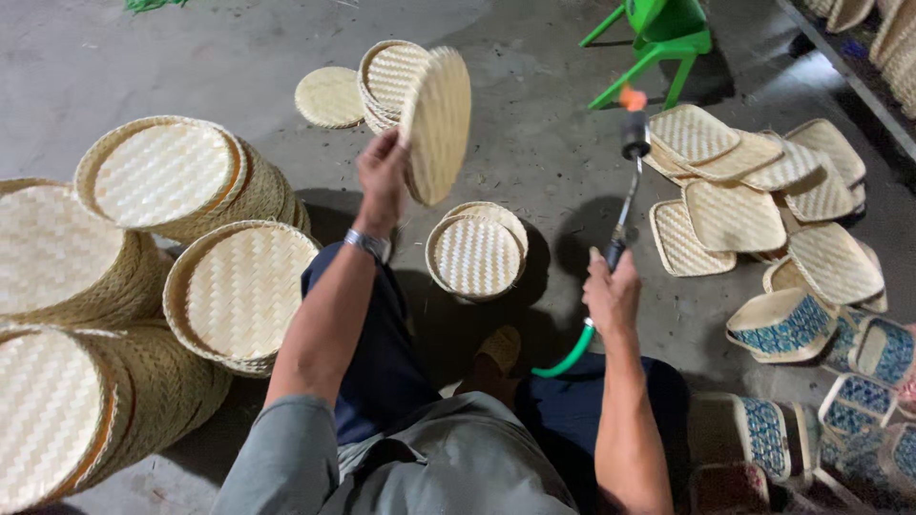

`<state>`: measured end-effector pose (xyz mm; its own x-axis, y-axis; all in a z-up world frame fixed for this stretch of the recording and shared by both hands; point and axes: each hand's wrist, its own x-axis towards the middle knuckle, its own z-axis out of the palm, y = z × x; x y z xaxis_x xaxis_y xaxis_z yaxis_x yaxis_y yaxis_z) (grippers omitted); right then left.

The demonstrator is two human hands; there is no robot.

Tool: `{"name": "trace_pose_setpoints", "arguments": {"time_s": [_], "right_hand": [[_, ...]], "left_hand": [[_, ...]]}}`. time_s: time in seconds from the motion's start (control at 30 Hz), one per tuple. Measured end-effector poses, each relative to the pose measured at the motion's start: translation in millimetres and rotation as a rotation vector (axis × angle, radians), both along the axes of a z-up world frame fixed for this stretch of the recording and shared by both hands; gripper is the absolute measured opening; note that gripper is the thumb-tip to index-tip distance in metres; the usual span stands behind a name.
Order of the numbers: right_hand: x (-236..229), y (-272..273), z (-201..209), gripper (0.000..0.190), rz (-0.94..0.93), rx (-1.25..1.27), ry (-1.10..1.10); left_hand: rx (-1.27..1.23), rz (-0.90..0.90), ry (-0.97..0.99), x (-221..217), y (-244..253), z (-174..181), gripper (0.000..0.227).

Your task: The person uses a handheld blowtorch to apply heat to the surface of woven baskets. They pick up a basket from a stack, rotate it while applying the flame, and then place it back down. This process is repeated for multiple baskets.

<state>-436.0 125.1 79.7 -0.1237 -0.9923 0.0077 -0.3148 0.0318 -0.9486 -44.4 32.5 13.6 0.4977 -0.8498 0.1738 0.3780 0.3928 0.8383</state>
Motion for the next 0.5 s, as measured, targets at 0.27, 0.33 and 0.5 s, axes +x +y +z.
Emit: {"name": "trace_pose_setpoints", "arguments": {"time_s": [0.27, 0.33, 0.5], "right_hand": [[-28, -3, -21, 0.024, -0.016, 0.031, -0.023], [-29, -2, -22, 0.025, -0.028, 0.057, 0.017], [-28, -4, -23, 0.024, 0.0, 0.027, -0.016]], "left_hand": [[-0.265, -0.026, 0.517, 92, 19, 15, 0.019], [-0.231, 0.013, 0.572, 99, 38, 23, 0.024], [-0.346, -0.006, 0.567, 125, 67, 14, 0.03]]}}
